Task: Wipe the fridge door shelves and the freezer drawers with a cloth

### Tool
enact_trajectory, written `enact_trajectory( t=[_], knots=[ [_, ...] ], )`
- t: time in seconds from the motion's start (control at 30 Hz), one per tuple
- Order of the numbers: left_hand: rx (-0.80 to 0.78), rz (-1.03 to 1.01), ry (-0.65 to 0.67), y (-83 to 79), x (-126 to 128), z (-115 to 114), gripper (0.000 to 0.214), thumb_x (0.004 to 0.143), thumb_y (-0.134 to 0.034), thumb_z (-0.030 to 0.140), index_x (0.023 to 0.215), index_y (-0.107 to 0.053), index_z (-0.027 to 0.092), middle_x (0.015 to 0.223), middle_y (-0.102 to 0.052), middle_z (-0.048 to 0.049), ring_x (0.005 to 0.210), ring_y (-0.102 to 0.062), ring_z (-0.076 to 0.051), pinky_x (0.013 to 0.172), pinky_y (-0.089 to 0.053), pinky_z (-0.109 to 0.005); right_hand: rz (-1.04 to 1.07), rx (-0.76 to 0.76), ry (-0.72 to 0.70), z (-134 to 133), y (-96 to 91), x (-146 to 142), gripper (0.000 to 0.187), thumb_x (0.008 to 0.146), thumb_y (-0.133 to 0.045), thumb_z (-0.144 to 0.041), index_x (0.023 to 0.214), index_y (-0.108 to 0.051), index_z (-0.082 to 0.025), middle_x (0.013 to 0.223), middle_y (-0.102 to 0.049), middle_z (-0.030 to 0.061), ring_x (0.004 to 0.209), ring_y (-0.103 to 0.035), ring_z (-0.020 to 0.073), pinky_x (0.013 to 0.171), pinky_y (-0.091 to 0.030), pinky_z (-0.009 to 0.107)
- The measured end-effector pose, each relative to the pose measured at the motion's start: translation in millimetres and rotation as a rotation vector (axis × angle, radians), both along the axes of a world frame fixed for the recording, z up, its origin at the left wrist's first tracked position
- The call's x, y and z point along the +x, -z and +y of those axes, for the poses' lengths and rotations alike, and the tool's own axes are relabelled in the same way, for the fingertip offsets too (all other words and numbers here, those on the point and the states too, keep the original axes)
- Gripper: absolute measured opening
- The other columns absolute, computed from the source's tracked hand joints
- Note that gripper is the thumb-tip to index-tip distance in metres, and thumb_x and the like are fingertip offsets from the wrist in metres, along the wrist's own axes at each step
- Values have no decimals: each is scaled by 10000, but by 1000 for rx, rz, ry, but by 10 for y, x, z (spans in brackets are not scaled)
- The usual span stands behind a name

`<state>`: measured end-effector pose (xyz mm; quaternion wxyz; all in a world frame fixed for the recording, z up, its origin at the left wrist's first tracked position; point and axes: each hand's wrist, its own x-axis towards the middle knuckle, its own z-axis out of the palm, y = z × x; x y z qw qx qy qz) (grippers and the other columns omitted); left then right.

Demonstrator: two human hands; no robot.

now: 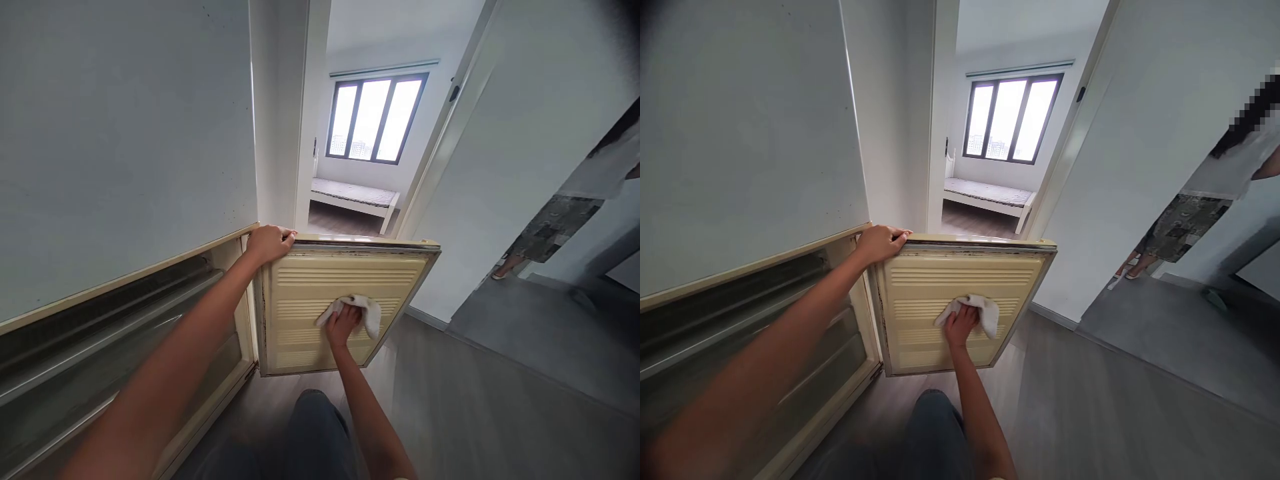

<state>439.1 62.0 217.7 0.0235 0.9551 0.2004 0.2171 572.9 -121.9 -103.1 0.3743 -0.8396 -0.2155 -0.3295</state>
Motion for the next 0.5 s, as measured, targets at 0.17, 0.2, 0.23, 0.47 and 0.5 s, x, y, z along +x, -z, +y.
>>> enact_trajectory(
  t=[0.17, 0.2, 0.23, 0.47, 0.5],
  knots=[
    [4, 0, 2, 12, 8, 11, 478, 865, -293, 462, 1152, -656, 340, 1058, -755, -13, 985, -661, -238, 770, -467, -330, 81, -135, -344, 593, 101, -591, 399, 871, -369, -263, 1121, -635, -101, 1077, -638, 212, 1060, -584, 330, 917, -464, 535],
    [4, -1, 2, 14, 7, 12, 477, 865, -293, 462, 1152, -655, 343, 1057, -756, -10, 986, -661, -237, 762, -468, -327, 72, -147, -399, 692, 101, -697, 377, 865, -393, -256, 1110, -651, -131, 1059, -664, 180, 1032, -612, 304, 916, -486, 506],
    [4, -2, 2, 15, 5, 12, 476, 866, -292, 461, 1152, -655, 345, 1058, -755, -8, 989, -659, -236, 759, -468, -326, 66, -156, -453, 781, 93, -795, 356, 857, -423, -250, 1103, -663, -157, 1056, -683, 151, 1016, -631, 282, 920, -499, 479],
    [-12, -7, 9, 8, -20, -3, 459, 864, -312, 457, 1147, -657, 348, 1081, -749, 7, 1002, -651, -227, 791, -465, -324, 149, -74, -743, 1192, -50, -1178, 460, 865, -231, -45, 635, -621, -127, 629, -704, -15, 605, -640, 57, 505, -498, 167],
    [-14, -8, 12, 8, -21, -4, 460, 865, -310, 458, 1146, -657, 350, 1088, -747, 11, 1005, -650, -226, 789, -464, -322, 187, -51, -777, 1212, -55, -1177, 496, 850, -160, 6, 721, -637, -45, 654, -712, -4, 597, -636, 48, 520, -497, 159]
  ],
)
